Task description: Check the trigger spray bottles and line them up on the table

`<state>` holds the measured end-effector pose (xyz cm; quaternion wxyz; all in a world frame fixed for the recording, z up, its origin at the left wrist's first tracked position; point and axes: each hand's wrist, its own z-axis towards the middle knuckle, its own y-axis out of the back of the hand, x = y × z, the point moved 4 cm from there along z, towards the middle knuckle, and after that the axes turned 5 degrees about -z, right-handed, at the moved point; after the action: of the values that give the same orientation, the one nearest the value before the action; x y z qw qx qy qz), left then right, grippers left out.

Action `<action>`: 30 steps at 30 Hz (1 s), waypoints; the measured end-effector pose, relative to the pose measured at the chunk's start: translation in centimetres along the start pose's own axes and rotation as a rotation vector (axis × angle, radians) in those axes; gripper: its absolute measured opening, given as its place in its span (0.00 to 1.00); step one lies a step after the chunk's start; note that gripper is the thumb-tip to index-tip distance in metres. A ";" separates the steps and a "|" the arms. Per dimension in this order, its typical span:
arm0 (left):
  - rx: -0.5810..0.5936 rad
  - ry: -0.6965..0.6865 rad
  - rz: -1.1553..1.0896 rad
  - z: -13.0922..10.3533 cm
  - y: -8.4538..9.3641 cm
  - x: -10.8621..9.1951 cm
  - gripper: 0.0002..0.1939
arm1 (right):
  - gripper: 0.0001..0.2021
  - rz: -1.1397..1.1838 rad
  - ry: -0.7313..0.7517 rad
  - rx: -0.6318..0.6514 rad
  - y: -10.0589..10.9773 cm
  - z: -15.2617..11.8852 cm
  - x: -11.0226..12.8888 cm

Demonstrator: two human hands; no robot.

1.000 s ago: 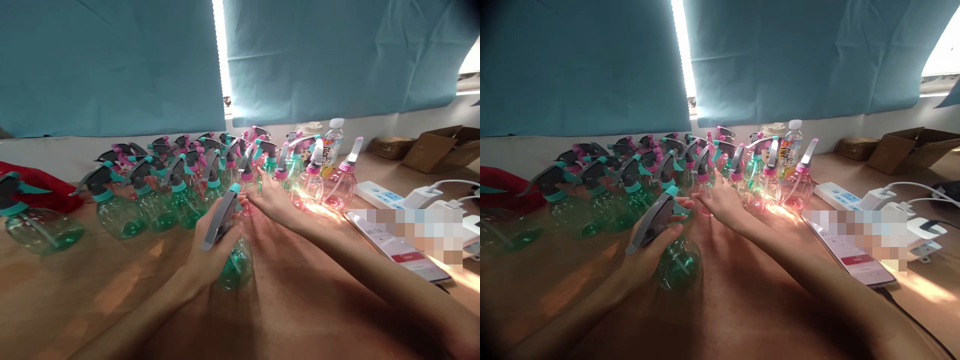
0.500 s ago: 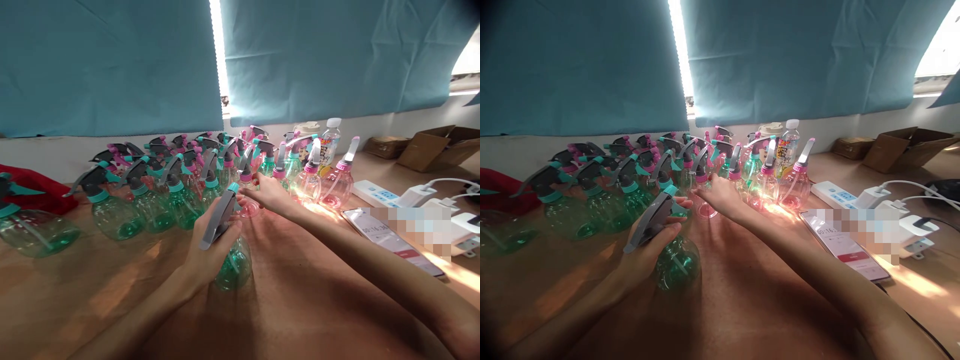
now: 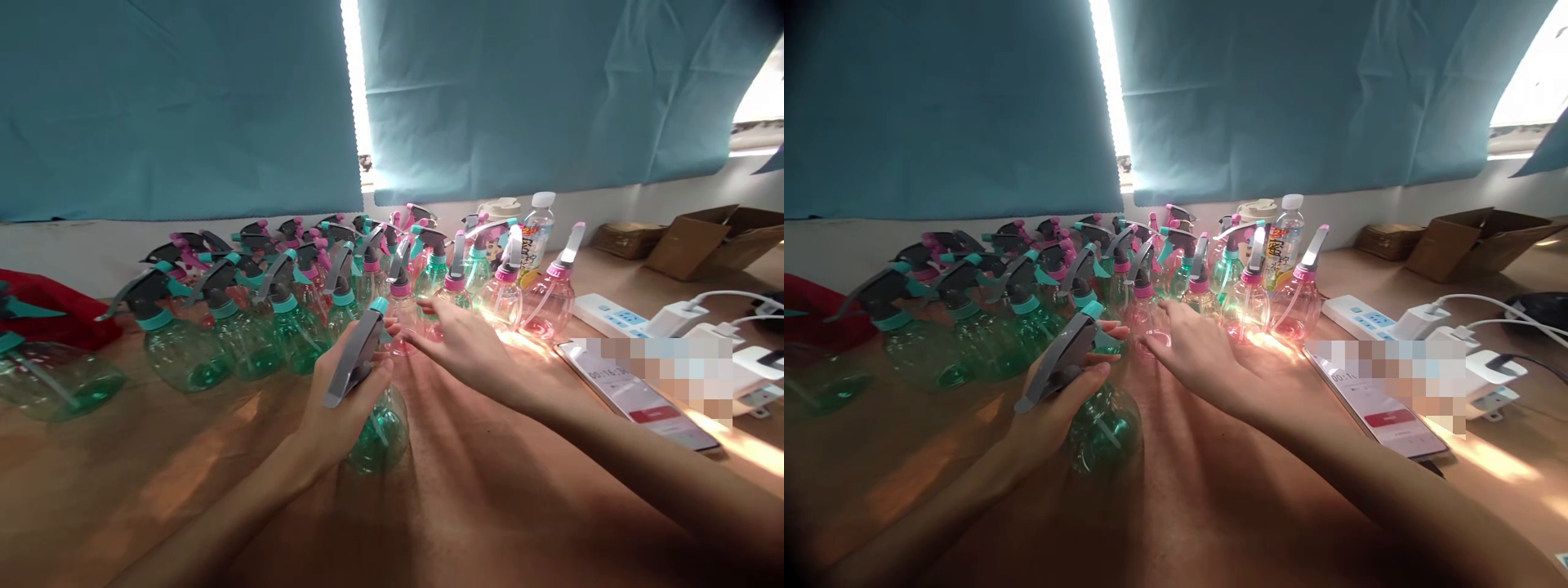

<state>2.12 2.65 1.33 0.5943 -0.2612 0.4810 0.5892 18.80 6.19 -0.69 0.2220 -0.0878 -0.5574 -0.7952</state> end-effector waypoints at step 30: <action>0.073 0.051 0.078 0.4 0.0 0.2 0.18 | 0.39 0.024 0.384 0.323 -5.9 -6.8 -2.2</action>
<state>2.24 3.12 1.31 0.5675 -0.2351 0.5271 0.5872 18.84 2.14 -8.98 0.3444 0.0950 -0.6236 -0.6953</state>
